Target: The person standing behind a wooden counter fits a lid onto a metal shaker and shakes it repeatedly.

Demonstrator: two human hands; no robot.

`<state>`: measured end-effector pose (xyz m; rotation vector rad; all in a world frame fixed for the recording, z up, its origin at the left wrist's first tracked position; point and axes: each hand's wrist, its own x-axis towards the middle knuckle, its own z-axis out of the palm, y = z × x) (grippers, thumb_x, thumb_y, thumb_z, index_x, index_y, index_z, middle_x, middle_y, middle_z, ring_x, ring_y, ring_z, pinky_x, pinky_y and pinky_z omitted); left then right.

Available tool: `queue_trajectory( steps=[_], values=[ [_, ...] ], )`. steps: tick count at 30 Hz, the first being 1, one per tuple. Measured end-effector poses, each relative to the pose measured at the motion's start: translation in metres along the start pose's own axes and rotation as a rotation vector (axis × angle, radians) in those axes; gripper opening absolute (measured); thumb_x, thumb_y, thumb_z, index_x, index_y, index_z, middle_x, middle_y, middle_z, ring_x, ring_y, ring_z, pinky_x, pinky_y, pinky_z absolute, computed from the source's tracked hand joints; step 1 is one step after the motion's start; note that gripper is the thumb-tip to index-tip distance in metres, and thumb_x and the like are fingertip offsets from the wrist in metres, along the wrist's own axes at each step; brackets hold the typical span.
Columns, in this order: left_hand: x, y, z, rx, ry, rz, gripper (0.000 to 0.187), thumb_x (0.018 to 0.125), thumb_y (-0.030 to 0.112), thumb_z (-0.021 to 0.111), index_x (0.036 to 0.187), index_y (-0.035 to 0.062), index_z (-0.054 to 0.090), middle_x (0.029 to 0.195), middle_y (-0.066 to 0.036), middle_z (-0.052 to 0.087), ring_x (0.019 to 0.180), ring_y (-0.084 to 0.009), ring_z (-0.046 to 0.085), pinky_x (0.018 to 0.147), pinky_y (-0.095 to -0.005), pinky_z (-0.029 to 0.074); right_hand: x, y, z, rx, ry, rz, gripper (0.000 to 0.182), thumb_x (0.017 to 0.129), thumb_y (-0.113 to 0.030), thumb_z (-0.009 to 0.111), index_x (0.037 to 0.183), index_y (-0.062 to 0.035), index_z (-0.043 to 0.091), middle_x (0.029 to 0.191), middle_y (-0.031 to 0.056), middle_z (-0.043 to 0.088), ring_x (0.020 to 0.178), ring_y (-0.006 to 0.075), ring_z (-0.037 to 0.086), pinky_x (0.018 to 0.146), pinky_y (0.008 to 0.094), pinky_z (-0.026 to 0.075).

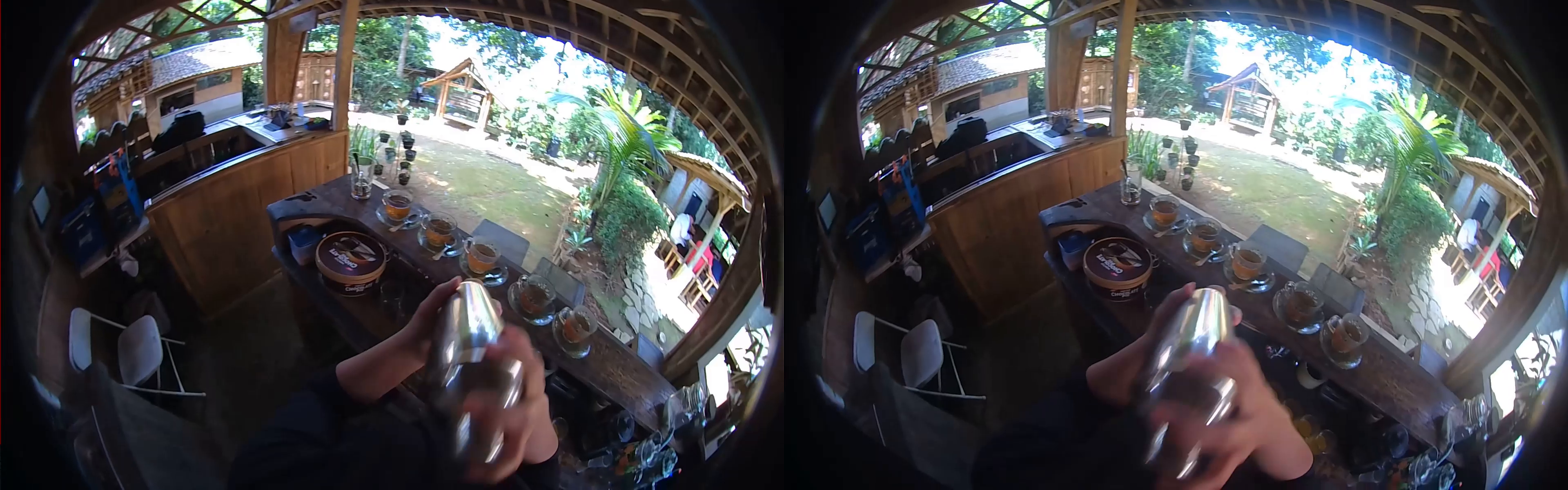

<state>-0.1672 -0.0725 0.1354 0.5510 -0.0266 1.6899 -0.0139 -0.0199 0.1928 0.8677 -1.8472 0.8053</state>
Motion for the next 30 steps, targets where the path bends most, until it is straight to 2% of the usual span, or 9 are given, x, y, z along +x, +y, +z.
queue_trajectory(
  steps=[3,8,9,10,12,15,22,24,30],
  values=[
    [0.033,-0.025,-0.025,0.107,0.235,-0.044,0.038,0.089,0.034,0.047,0.110,0.0031,0.053,0.102,-0.012,0.062,0.093,-0.0214,0.061,0.078,-0.0380,0.053,-0.028,0.045,-0.034,-0.363,0.176,0.209,0.069,0.050,-0.022,0.086,0.108,-0.0050,0.051,0.116,0.0213,0.048,0.103,0.0372,0.052,0.086,0.0441,0.045],
    [0.060,-0.063,0.028,0.105,0.043,-0.376,0.057,0.086,0.054,0.047,0.111,0.0032,0.052,0.106,-0.016,0.060,0.092,-0.0263,0.062,0.082,-0.0395,0.051,-0.010,-0.059,-0.031,-0.531,0.364,0.227,0.038,0.062,-0.023,0.080,0.093,-0.0322,0.060,0.111,0.0062,0.052,0.101,0.0405,0.051,0.080,0.0541,0.045],
    [0.066,-0.071,0.039,0.168,-0.109,-0.361,0.056,0.085,0.054,0.049,0.114,0.0056,0.051,0.109,-0.015,0.059,0.098,-0.0253,0.059,0.087,-0.0407,0.048,-0.015,-0.069,-0.047,-0.623,0.124,-0.116,0.031,0.070,-0.029,0.072,0.098,-0.0353,0.059,0.111,0.0049,0.052,0.101,0.0422,0.050,0.083,0.0566,0.042],
    [0.072,-0.079,0.046,0.224,-0.261,-0.342,0.056,0.084,0.053,0.052,0.117,0.0080,0.049,0.112,-0.014,0.057,0.105,-0.0242,0.056,0.091,-0.0419,0.045,-0.035,-0.084,-0.063,-0.635,-0.003,-0.042,0.059,0.046,-0.021,0.087,0.096,-0.0283,0.055,0.120,0.0183,0.040,0.113,0.0362,0.044,0.096,0.0495,0.037],
    [0.088,-0.101,0.049,0.198,-0.366,-0.422,0.052,0.085,0.051,0.051,0.115,0.0084,0.048,0.114,-0.014,0.056,0.107,-0.0248,0.055,0.092,-0.0423,0.045,-0.056,-0.088,-0.072,-0.706,0.150,-0.016,0.031,0.075,-0.035,0.065,0.104,-0.0370,0.056,0.112,0.0056,0.052,0.100,0.0422,0.050,0.086,0.0590,0.039],
    [0.108,-0.151,0.013,0.002,-0.012,-0.558,0.046,0.090,0.047,0.044,0.116,0.0089,0.049,0.113,-0.011,0.057,0.102,-0.0253,0.058,0.089,-0.0418,0.047,-0.052,-0.085,-0.116,-0.994,0.138,0.202,0.083,0.054,-0.018,0.086,0.121,-0.0259,0.038,0.120,0.0137,0.048,0.108,0.0434,0.048,0.085,0.0483,0.046],
    [0.119,-0.205,0.094,0.161,-0.345,-0.729,0.050,0.085,0.045,0.054,0.121,0.0112,0.043,0.112,-0.014,0.054,0.103,-0.0300,0.056,0.089,-0.0456,0.046,-0.051,-0.198,-0.121,-1.038,-0.056,-0.024,0.078,0.053,-0.015,0.086,0.112,-0.0385,0.042,0.117,0.0108,0.046,0.113,0.0393,0.044,0.092,0.0499,0.042],
    [0.124,-0.223,0.115,0.206,-0.504,-0.710,0.053,0.084,0.047,0.055,0.121,0.0106,0.043,0.112,-0.014,0.054,0.104,-0.0288,0.055,0.089,-0.0455,0.045,-0.063,-0.189,-0.089,-0.987,0.526,-0.055,0.071,0.056,-0.017,0.084,0.108,-0.0450,0.045,0.114,0.0084,0.044,0.111,0.0395,0.043,0.092,0.0519,0.042],
    [0.146,-0.285,0.114,0.358,-0.016,-0.879,0.051,0.086,0.045,0.049,0.120,0.0069,0.047,0.108,-0.011,0.056,0.100,-0.0207,0.056,0.087,-0.0348,0.045,-0.095,-0.226,-0.160,-1.572,0.349,0.118,0.083,0.068,-0.031,0.076,0.131,-0.0312,0.023,0.128,0.0110,0.035,0.114,0.0369,0.043,0.089,0.0525,0.045]
  ],
)
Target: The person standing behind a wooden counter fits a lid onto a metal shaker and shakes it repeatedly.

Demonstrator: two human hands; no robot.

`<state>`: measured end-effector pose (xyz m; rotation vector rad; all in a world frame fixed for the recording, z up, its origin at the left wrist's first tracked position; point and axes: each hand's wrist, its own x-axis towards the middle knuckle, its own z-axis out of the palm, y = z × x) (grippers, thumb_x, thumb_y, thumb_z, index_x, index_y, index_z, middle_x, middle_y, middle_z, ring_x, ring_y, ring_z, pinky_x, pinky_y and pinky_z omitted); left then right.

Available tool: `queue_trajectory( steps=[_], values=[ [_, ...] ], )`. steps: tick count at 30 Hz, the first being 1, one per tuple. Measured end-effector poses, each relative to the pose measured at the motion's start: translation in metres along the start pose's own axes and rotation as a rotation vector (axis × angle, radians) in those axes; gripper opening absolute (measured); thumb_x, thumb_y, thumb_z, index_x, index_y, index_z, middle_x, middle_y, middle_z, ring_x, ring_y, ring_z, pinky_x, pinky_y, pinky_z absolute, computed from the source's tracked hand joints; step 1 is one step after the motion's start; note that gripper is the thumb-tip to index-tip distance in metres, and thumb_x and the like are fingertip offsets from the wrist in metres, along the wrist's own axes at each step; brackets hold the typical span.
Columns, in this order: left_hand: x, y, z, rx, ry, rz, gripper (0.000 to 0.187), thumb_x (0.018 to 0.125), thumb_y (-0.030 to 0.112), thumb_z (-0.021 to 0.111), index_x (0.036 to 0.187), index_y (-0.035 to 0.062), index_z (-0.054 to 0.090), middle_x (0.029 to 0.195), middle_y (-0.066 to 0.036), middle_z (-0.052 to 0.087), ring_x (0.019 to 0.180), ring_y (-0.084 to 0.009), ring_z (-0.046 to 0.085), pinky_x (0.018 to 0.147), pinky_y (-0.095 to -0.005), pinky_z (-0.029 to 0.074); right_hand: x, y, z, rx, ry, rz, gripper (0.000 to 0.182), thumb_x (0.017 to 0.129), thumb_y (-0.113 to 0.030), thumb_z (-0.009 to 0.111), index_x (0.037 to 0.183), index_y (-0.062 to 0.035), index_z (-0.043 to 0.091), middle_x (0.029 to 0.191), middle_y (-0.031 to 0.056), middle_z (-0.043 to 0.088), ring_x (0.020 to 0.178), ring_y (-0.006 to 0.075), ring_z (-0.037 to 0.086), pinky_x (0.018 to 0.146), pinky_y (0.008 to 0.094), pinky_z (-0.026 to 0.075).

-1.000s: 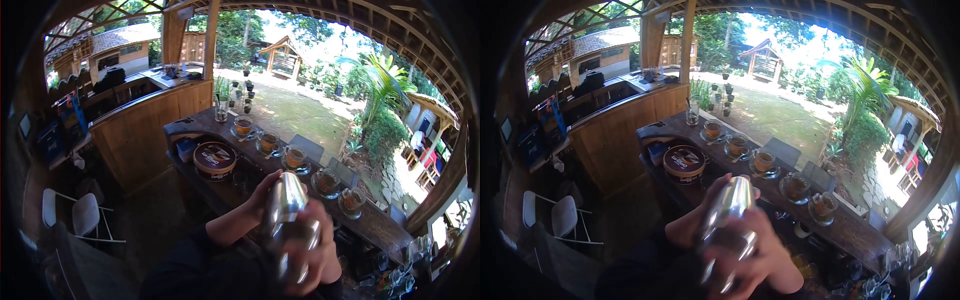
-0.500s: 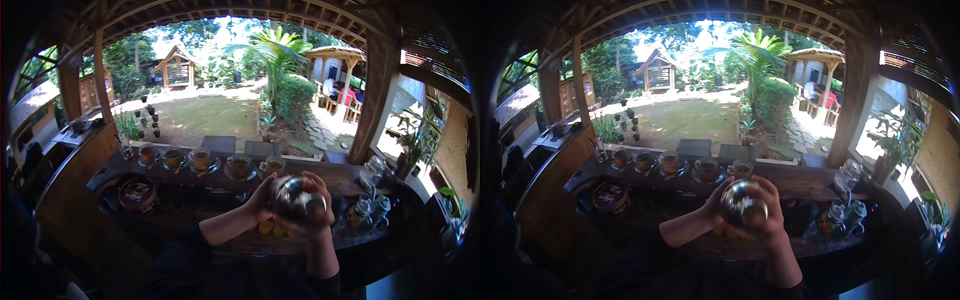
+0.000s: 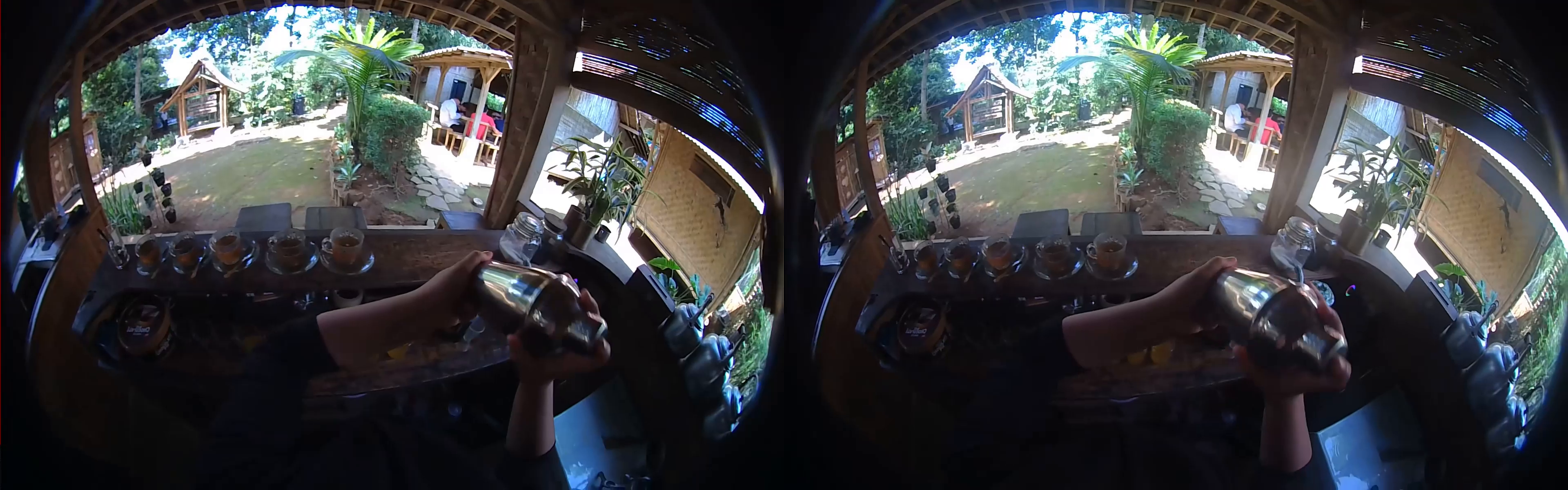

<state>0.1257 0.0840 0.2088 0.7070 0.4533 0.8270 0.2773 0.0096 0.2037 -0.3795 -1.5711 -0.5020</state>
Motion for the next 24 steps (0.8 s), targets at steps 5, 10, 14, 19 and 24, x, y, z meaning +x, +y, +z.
queue_trajectory(
  steps=[5,10,14,19,24],
  values=[
    [-0.016,0.004,0.069,0.326,-0.563,0.225,0.054,0.087,0.042,0.048,0.126,0.0048,0.042,0.106,-0.014,0.056,0.098,-0.0206,0.056,0.087,-0.0351,0.045,0.002,-0.040,-0.041,0.078,-0.036,0.185,0.090,0.071,-0.033,0.071,0.139,-0.0294,0.011,0.131,0.0075,0.035,0.120,0.0300,0.041,0.092,0.0496,0.045],
    [0.058,-0.046,0.045,-0.028,-0.352,-0.022,0.046,0.087,0.044,0.046,0.114,0.0075,0.050,0.100,-0.012,0.059,0.091,-0.0221,0.060,0.078,-0.0373,0.049,0.003,0.030,-0.069,-0.058,-0.014,-0.035,0.099,0.061,-0.027,0.082,0.129,-0.0244,0.011,0.125,0.0162,0.036,0.109,0.0383,0.048,0.090,0.0484,0.046],
    [0.054,-0.068,0.066,-0.017,-0.305,0.007,0.045,0.085,0.042,0.047,0.113,0.0071,0.050,0.102,-0.013,0.058,0.093,-0.0217,0.058,0.079,-0.0380,0.049,0.001,0.033,-0.094,0.113,0.014,-0.131,0.103,0.057,-0.036,0.084,0.131,-0.0250,0.013,0.129,0.0196,0.033,0.114,0.0350,0.045,0.096,0.0477,0.041],
    [0.046,-0.066,0.109,0.048,-0.511,0.260,0.044,0.085,0.039,0.048,0.113,0.0055,0.049,0.098,-0.013,0.056,0.093,-0.0236,0.057,0.084,-0.0375,0.045,-0.025,-0.004,-0.122,0.495,-0.037,0.119,0.100,0.050,-0.033,0.088,0.131,-0.0318,0.029,0.136,0.0112,0.023,0.127,0.0373,0.027,0.103,0.0459,0.035],
    [0.110,-0.092,0.062,0.077,-0.056,-0.149,0.031,0.081,0.046,0.046,0.096,0.0204,0.054,0.077,0.001,0.058,0.052,-0.0104,0.054,0.038,-0.0186,0.034,-0.037,0.068,-0.115,-0.028,0.045,0.109,0.100,0.059,-0.027,0.082,0.129,-0.0384,0.012,0.127,0.0127,0.030,0.112,0.0364,0.043,0.091,0.0508,0.044]
  ],
)
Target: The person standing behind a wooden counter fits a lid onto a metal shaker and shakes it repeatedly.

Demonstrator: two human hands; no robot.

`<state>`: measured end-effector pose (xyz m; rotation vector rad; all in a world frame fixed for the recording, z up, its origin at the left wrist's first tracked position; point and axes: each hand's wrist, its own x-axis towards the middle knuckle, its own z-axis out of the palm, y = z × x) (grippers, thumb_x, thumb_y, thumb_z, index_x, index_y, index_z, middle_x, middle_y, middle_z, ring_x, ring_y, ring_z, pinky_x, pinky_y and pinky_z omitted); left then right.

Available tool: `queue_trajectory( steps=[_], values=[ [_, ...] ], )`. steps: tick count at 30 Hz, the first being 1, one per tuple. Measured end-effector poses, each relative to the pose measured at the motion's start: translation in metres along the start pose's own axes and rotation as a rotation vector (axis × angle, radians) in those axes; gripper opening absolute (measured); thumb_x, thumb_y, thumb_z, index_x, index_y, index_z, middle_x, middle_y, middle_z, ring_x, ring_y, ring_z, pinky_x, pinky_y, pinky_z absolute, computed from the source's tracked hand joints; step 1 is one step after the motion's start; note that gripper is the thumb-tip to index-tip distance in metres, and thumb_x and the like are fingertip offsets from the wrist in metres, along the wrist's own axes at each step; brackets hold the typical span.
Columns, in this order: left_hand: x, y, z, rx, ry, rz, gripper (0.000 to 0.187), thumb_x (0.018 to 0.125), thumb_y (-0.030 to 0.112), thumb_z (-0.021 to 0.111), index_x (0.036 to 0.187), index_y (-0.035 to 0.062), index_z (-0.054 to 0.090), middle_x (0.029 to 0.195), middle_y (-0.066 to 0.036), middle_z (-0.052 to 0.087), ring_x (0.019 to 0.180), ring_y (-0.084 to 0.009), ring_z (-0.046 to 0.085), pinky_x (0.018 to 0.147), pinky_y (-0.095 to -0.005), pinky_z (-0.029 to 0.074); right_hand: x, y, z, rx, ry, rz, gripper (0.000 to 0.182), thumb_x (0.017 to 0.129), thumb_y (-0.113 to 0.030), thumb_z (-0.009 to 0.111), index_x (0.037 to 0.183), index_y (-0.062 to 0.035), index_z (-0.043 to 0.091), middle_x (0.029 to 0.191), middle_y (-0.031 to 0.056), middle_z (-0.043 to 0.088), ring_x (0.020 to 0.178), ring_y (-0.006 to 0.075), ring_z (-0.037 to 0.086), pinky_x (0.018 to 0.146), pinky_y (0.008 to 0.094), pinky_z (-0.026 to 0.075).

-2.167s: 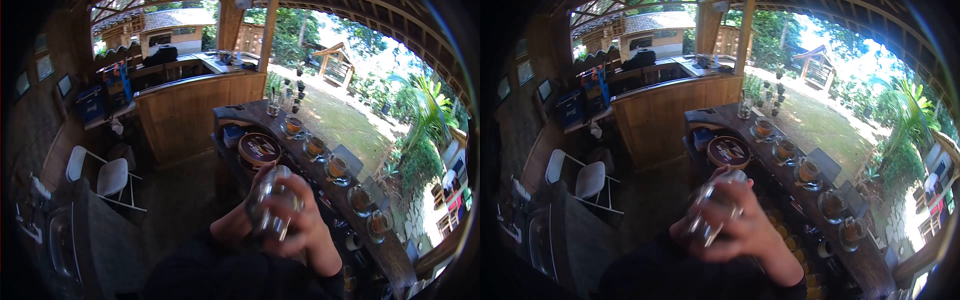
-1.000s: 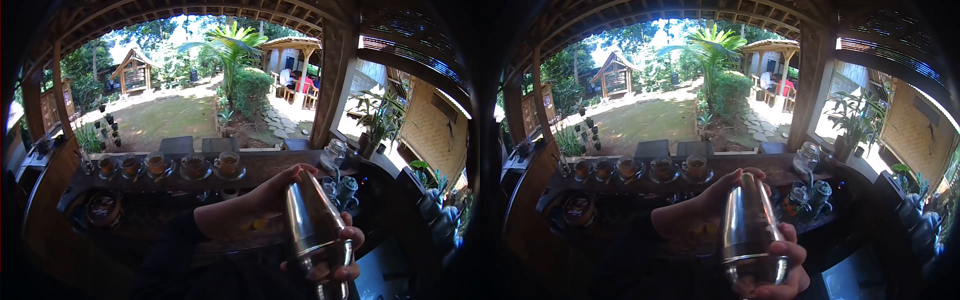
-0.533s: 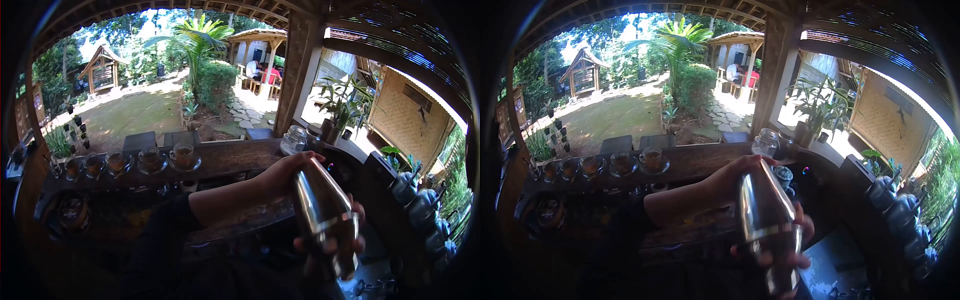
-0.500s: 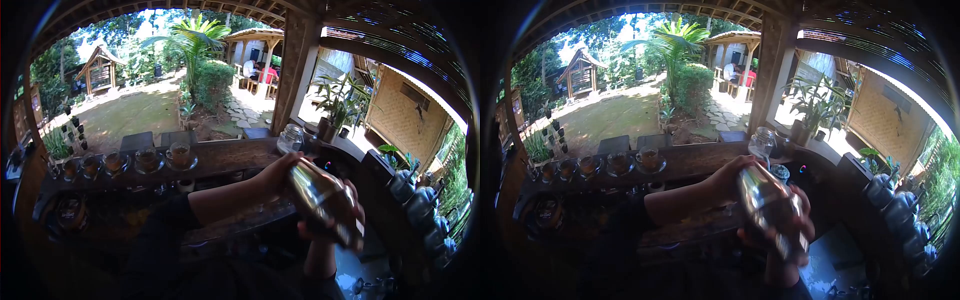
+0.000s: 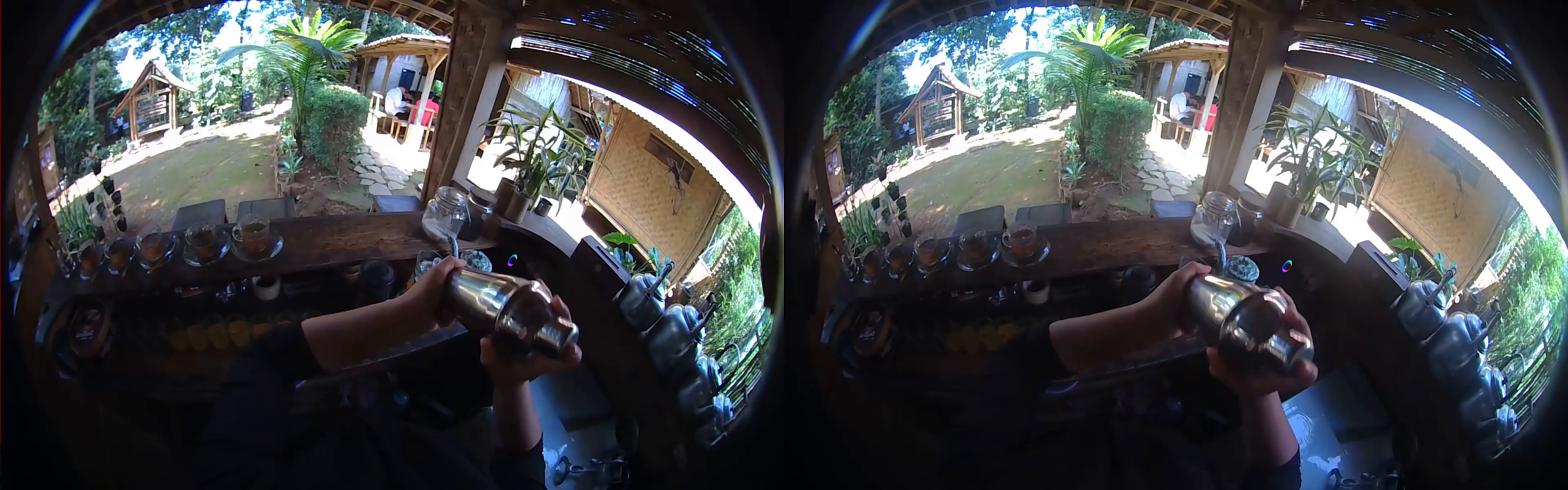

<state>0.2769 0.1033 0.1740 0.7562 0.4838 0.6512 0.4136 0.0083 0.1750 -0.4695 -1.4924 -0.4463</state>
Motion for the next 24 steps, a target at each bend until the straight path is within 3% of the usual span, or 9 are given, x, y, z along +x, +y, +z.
queue_trajectory(
  steps=[2,4,6,10,13,14,17,22,24],
  values=[
    [-0.015,0.012,0.030,0.052,-0.106,0.189,0.034,0.081,0.045,0.047,0.098,0.0174,0.056,0.083,-0.002,0.057,0.062,-0.0128,0.057,0.045,-0.0242,0.042,0.012,-0.020,-0.008,0.155,-0.095,-0.172,0.093,0.058,-0.025,0.082,0.128,-0.0349,0.022,0.126,0.0090,0.032,0.114,0.0352,0.042,0.095,0.0523,0.042],
    [-0.042,0.028,0.058,0.124,-0.366,0.319,0.040,0.082,0.039,0.052,0.108,0.0095,0.055,0.092,-0.009,0.054,0.085,-0.0176,0.055,0.072,-0.0318,0.046,0.007,-0.055,-0.029,-0.028,-0.240,-0.095,0.100,0.065,-0.043,0.078,0.137,-0.0403,0.009,0.139,0.0079,0.020,0.125,0.0411,0.029,0.099,0.0487,0.040],
    [-0.054,0.037,0.073,0.193,-0.508,0.399,0.038,0.082,0.037,0.053,0.107,0.0083,0.055,0.092,-0.009,0.053,0.084,-0.0174,0.055,0.072,-0.0290,0.046,0.010,-0.048,-0.028,-0.041,-0.245,-0.133,0.099,0.065,-0.047,0.076,0.138,-0.0393,0.009,0.140,0.0062,0.018,0.125,0.0408,0.028,0.100,0.0483,0.038],
    [-0.020,0.026,0.036,-0.063,-0.176,0.350,0.039,0.086,0.035,0.044,0.107,0.0031,0.051,0.096,-0.014,0.058,0.090,-0.0238,0.059,0.081,-0.0361,0.047,0.020,-0.002,0.001,0.054,-0.075,-0.264,0.098,0.065,-0.047,0.077,0.138,-0.0332,0.012,0.139,0.0093,0.022,0.120,0.0410,0.037,0.099,0.0500,0.037],
    [-0.013,0.013,-0.006,-0.082,-0.028,0.194,0.037,0.087,0.037,0.042,0.102,0.0040,0.051,0.094,-0.013,0.059,0.088,-0.0239,0.060,0.081,-0.0365,0.048,0.003,0.016,0.037,0.317,0.134,0.005,0.095,0.064,-0.031,0.080,0.132,-0.0284,0.013,0.130,0.0216,0.030,0.114,0.0403,0.046,0.098,0.0521,0.039],
    [-0.022,0.013,-0.005,-0.057,0.029,0.180,0.038,0.087,0.037,0.043,0.104,0.0030,0.051,0.093,-0.012,0.059,0.088,-0.0238,0.060,0.080,-0.0365,0.048,0.010,0.016,0.032,0.350,0.035,-0.180,0.099,0.060,-0.032,0.083,0.133,-0.0284,0.015,0.133,0.0194,0.028,0.115,0.0402,0.044,0.098,0.0508,0.039],
    [-0.075,0.044,0.035,0.112,-0.291,0.497,0.044,0.083,0.040,0.048,0.106,0.0036,0.053,0.090,-0.012,0.057,0.082,-0.0212,0.060,0.076,-0.0332,0.048,0.027,-0.039,0.030,0.344,-0.108,-0.220,0.103,0.053,-0.035,0.086,0.133,-0.0298,0.021,0.135,0.0141,0.027,0.124,0.0391,0.034,0.099,0.0534,0.037],
    [-0.099,0.071,0.032,0.074,-0.296,0.505,0.044,0.084,0.041,0.049,0.107,0.0048,0.053,0.089,-0.011,0.058,0.081,-0.0192,0.060,0.075,-0.0324,0.048,0.037,-0.082,0.045,1.199,0.017,0.529,0.071,0.067,-0.034,0.064,0.129,-0.0208,0.034,0.139,0.0100,0.029,0.120,0.0308,0.040,0.091,0.0523,0.046],
    [-0.068,0.060,-0.015,-0.178,-0.197,0.280,0.046,0.084,0.042,0.048,0.109,0.0031,0.052,0.090,-0.011,0.059,0.081,-0.0196,0.061,0.075,-0.0335,0.048,0.045,-0.035,0.080,0.167,-0.016,-0.213,0.097,0.062,-0.041,0.078,0.134,-0.0232,0.016,0.132,0.0139,0.030,0.119,0.0379,0.038,0.096,0.0509,0.040]
  ],
)
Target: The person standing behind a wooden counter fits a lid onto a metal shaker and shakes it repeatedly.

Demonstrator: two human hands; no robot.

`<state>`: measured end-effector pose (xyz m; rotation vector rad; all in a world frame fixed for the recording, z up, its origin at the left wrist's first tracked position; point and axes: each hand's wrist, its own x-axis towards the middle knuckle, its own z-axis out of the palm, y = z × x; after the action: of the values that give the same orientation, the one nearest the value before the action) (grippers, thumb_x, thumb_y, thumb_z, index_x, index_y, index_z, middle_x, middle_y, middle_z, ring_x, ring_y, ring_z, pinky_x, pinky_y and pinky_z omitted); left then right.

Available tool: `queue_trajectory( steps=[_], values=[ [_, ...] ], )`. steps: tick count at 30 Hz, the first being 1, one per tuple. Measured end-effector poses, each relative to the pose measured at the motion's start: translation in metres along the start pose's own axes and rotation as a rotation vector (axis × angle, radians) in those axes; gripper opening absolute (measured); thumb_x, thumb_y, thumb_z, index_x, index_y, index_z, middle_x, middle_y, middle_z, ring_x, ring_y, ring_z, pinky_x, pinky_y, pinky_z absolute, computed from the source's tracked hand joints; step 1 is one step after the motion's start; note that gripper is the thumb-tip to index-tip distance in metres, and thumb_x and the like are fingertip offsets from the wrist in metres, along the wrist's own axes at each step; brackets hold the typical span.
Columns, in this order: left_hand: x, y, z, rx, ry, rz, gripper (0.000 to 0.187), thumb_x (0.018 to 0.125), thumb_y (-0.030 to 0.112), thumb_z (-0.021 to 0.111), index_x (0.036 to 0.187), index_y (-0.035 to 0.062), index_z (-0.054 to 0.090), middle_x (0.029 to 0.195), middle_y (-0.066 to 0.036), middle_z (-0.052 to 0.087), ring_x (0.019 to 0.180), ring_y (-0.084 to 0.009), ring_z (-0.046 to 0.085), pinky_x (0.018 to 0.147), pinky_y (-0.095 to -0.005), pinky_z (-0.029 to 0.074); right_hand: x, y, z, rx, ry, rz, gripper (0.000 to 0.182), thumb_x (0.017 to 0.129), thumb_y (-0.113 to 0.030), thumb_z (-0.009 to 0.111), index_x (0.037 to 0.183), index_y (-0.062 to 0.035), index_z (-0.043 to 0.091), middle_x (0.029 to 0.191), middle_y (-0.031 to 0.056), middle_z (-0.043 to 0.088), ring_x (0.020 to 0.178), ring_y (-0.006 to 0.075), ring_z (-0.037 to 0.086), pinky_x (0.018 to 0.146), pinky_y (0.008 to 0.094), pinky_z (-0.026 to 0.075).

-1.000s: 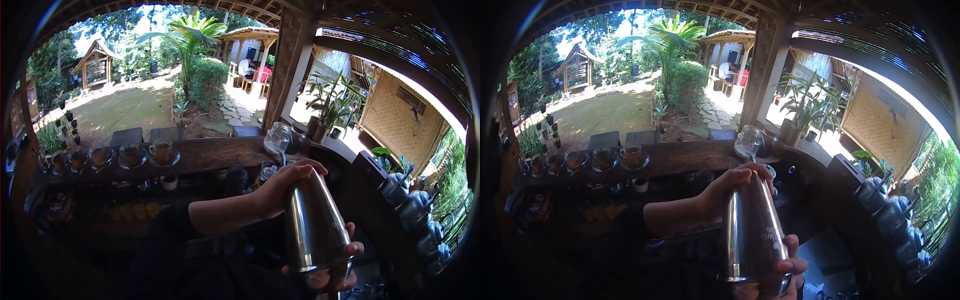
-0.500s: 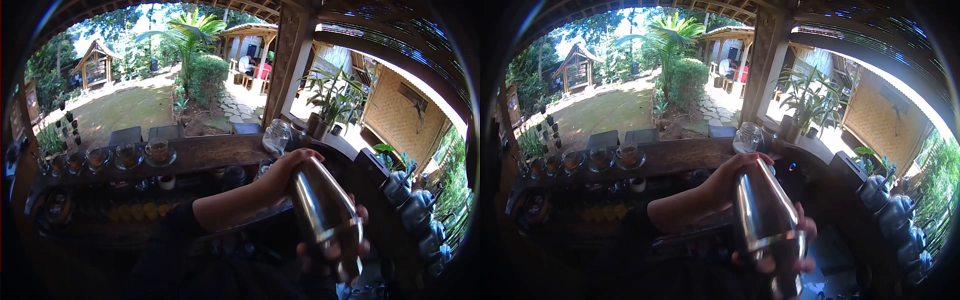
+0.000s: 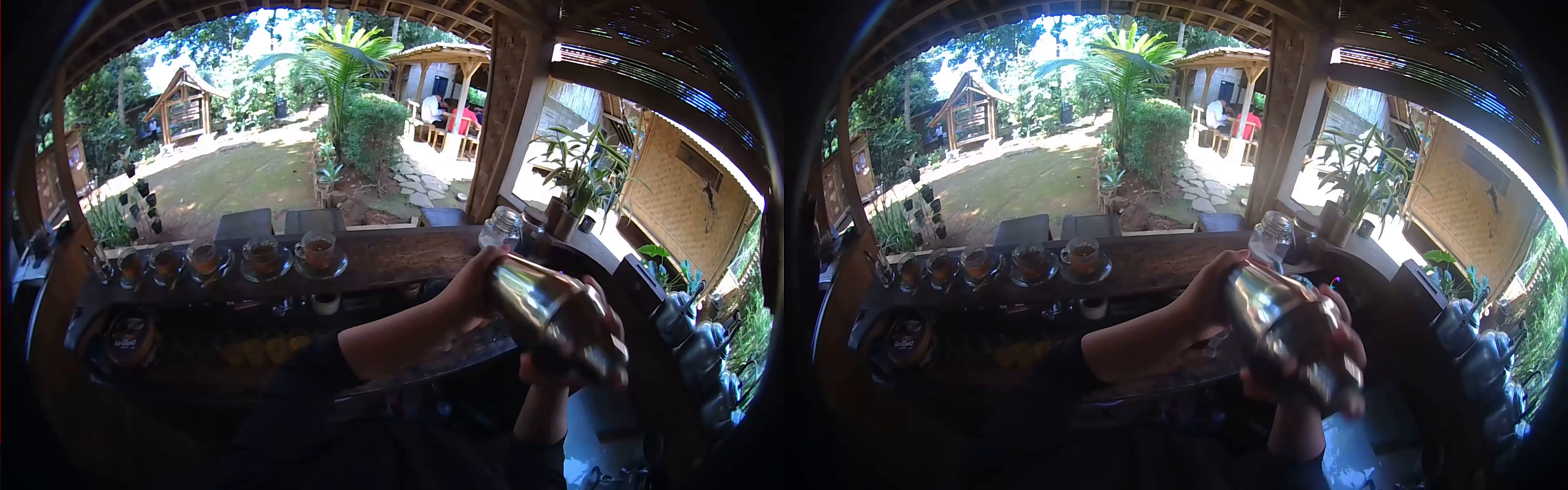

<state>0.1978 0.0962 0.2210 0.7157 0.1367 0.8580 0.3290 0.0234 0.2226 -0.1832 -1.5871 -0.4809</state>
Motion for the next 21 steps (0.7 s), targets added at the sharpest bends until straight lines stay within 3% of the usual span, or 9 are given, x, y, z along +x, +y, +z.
queue_trajectory(
  steps=[2,4,5,9,11,12,14,17,21],
  values=[
    [-0.009,0.002,-0.043,0.049,0.277,-0.129,0.047,0.085,0.040,0.047,0.111,0.0016,0.051,0.093,-0.012,0.060,0.086,-0.0222,0.061,0.079,-0.0365,0.048,-0.026,0.013,0.019,-0.065,-0.004,0.224,0.095,0.062,-0.031,0.080,0.131,-0.0167,0.016,0.129,0.0194,0.033,0.117,0.0378,0.042,0.093,0.0535,0.042],
    [-0.019,0.012,-0.059,0.031,0.280,-0.147,0.046,0.087,0.040,0.046,0.112,0.0018,0.050,0.096,-0.013,0.059,0.088,-0.0228,0.060,0.082,-0.0369,0.047,-0.020,-0.005,0.037,0.067,0.042,0.225,0.100,0.059,-0.024,0.082,0.133,-0.0285,0.014,0.130,0.0168,0.033,0.112,0.0372,0.045,0.090,0.0498,0.044],
    [-0.034,0.024,-0.045,0.042,0.117,-0.065,0.046,0.087,0.040,0.046,0.113,0.0023,0.049,0.097,-0.013,0.059,0.089,-0.0227,0.060,0.083,-0.0364,0.047,-0.003,-0.012,0.051,0.124,0.049,-0.035,0.095,0.062,-0.033,0.080,0.130,-0.0171,0.017,0.129,0.0208,0.032,0.116,0.0387,0.043,0.095,0.0513,0.042],
    [-0.102,0.079,0.014,0.253,-0.273,0.202,0.044,0.087,0.041,0.048,0.113,0.0058,0.049,0.095,-0.012,0.057,0.091,-0.0223,0.058,0.085,-0.0358,0.045,0.014,-0.086,0.064,0.230,-0.088,-0.046,0.105,0.048,-0.041,0.087,0.133,-0.0312,0.027,0.138,0.0101,0.023,0.126,0.0397,0.029,0.097,0.0532,0.040],
    [-0.115,0.093,0.000,0.304,-0.269,0.294,0.046,0.086,0.043,0.047,0.112,0.0048,0.050,0.095,-0.012,0.057,0.092,-0.0241,0.058,0.087,-0.0373,0.045,-0.006,-0.114,0.067,1.094,0.217,0.828,0.100,0.053,-0.036,0.085,0.135,-0.0350,0.026,0.143,0.0088,0.016,0.128,0.0385,0.025,0.098,0.0531,0.040],
    [-0.118,0.095,-0.015,0.303,-0.264,0.285,0.046,0.086,0.043,0.047,0.112,0.0048,0.050,0.095,-0.012,0.057,0.092,-0.0241,0.058,0.087,-0.0373,0.045,-0.006,-0.102,0.085,1.091,0.226,0.835,0.100,0.053,-0.036,0.085,0.135,-0.0350,0.026,0.143,0.0088,0.016,0.128,0.0385,0.025,0.098,0.0531,0.040],
    [-0.124,0.096,-0.050,0.005,0.038,0.143,0.047,0.086,0.043,0.047,0.111,0.0024,0.050,0.099,-0.013,0.058,0.096,-0.0255,0.058,0.088,-0.0384,0.045,0.014,-0.066,0.152,0.188,0.054,-0.099,0.096,0.059,-0.033,0.082,0.132,-0.0299,0.020,0.135,0.0115,0.030,0.123,0.0365,0.034,0.095,0.0543,0.039],
    [-0.131,0.093,-0.102,-0.022,0.167,-0.029,0.049,0.087,0.041,0.046,0.113,-0.0010,0.049,0.104,-0.016,0.059,0.097,-0.0258,0.059,0.087,-0.0394,0.045,-0.022,-0.070,0.169,0.000,0.136,0.262,0.101,0.057,-0.029,0.085,0.128,-0.0334,0.013,0.125,0.0156,0.037,0.111,0.0392,0.046,0.090,0.0528,0.043],
    [-0.167,0.122,-0.038,0.203,-0.116,0.131,0.048,0.087,0.041,0.046,0.113,0.0007,0.048,0.097,-0.014,0.058,0.088,-0.0226,0.060,0.081,-0.0354,0.048,0.020,-0.125,0.164,0.072,0.002,-0.037,0.101,0.062,-0.052,0.076,0.135,-0.0241,0.013,0.133,0.0232,0.029,0.122,0.0378,0.037,0.094,0.0507,0.042]
  ],
)
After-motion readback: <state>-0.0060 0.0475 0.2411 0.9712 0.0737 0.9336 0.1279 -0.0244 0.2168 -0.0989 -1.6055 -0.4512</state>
